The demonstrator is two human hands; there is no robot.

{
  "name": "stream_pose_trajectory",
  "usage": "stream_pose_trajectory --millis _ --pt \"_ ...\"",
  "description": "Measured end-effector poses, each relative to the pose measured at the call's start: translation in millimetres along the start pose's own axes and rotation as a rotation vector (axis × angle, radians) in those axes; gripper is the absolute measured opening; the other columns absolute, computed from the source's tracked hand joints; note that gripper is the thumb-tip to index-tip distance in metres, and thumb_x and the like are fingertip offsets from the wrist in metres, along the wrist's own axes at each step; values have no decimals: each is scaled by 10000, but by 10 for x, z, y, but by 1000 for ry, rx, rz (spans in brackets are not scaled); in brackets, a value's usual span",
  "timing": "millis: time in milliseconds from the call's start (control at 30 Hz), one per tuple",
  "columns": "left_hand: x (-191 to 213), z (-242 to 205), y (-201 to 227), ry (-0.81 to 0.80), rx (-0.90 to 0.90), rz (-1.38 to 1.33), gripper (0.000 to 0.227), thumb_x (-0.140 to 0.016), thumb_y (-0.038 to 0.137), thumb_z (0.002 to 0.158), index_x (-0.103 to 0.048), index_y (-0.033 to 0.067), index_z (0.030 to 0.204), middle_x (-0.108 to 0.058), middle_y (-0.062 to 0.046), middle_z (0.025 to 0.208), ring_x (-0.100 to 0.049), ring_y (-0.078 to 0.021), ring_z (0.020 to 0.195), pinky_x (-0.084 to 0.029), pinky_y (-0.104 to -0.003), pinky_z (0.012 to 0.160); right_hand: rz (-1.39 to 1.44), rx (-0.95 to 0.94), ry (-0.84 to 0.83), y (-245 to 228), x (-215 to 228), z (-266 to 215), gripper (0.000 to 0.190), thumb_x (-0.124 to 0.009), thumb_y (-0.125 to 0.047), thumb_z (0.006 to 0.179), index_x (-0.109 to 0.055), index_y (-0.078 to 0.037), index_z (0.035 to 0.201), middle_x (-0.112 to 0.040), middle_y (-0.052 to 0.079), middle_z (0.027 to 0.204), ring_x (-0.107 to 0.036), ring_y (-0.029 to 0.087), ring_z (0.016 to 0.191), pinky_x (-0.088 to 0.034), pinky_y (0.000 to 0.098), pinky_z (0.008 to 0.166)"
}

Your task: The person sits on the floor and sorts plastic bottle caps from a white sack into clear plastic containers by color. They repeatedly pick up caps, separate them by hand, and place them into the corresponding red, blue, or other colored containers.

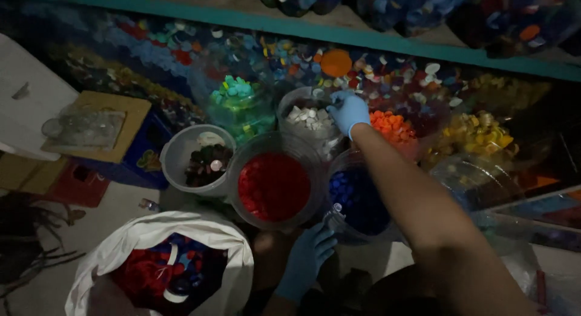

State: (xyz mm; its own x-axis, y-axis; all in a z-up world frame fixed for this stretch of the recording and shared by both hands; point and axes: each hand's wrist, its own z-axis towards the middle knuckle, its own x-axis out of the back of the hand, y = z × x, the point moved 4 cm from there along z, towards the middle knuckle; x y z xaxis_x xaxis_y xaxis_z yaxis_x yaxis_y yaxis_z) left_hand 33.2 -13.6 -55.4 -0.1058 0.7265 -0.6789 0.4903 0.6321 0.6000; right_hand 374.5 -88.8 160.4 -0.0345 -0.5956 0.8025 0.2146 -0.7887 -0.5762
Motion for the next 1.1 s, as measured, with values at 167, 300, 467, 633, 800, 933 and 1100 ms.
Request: stream_pose_trajectory --millis 167,300,467,633,800,933,1100 --pt "-247 -172 230 -223 -165 -243 532 -358 272 1075 -432 9 1532 -610 -136 1397 -609 -255 1149 -473 -388 1027 87 335 190 -295 377 -583 351 -746 -124 845 -726 -22 1180 -727 143 1119 -696 331 907 -560 386 828" --pt "-538 -590 498 -92 -529 450 419 -551 36 968 -527 -9 1383 -654 -93 1290 -642 -195 1135 -497 -292 1004 191 474 220 -540 782 -1613 310 -698 -91 843 -723 -46 1149 -724 94 1015 -669 268 861 -529 343 793" --pt "-426 -919 368 259 -458 454 307 -505 244 1002 -627 17 836 -616 -68 828 -541 -189 779 -470 -306 796 371 376 130 -515 1018 -3123 350 -728 -34 793 -743 -72 1141 -740 53 1058 -711 200 894 -570 303 834" --pt "-21 -1300 513 344 -711 530 182 -587 147 929 -691 29 1020 -674 -55 903 -592 -161 792 -507 -296 763 476 27 -179 218 516 -4017 327 -670 -109 873 -768 -49 1179 -821 41 1121 -731 179 866 -558 276 801" --pt "469 -2215 1532 449 -859 533 301 -583 56 931 -680 -12 1208 -708 -69 1173 -632 -164 1020 -492 -271 953 738 -304 -389 1034 102 -4452 475 -523 40 851 -765 10 1258 -806 119 1139 -706 222 967 -490 285 864" --pt "1855 -2257 1689 706 -694 887 276 -610 154 945 -722 20 1159 -752 -61 1001 -683 -186 881 -539 -274 854 865 -360 -378 1085 3 -4445 367 -496 -30 991 -735 91 1242 -715 134 1062 -590 226 905 -448 299 888" --pt "3197 -1926 1395 871 -112 1254 303 -693 316 845 -783 76 1007 -780 -107 996 -706 -314 853 -560 -365 847 809 -436 -366 1030 -214 -4297 326 -551 -62 1012 -726 65 1257 -703 138 1086 -585 223 920 -461 287 896"
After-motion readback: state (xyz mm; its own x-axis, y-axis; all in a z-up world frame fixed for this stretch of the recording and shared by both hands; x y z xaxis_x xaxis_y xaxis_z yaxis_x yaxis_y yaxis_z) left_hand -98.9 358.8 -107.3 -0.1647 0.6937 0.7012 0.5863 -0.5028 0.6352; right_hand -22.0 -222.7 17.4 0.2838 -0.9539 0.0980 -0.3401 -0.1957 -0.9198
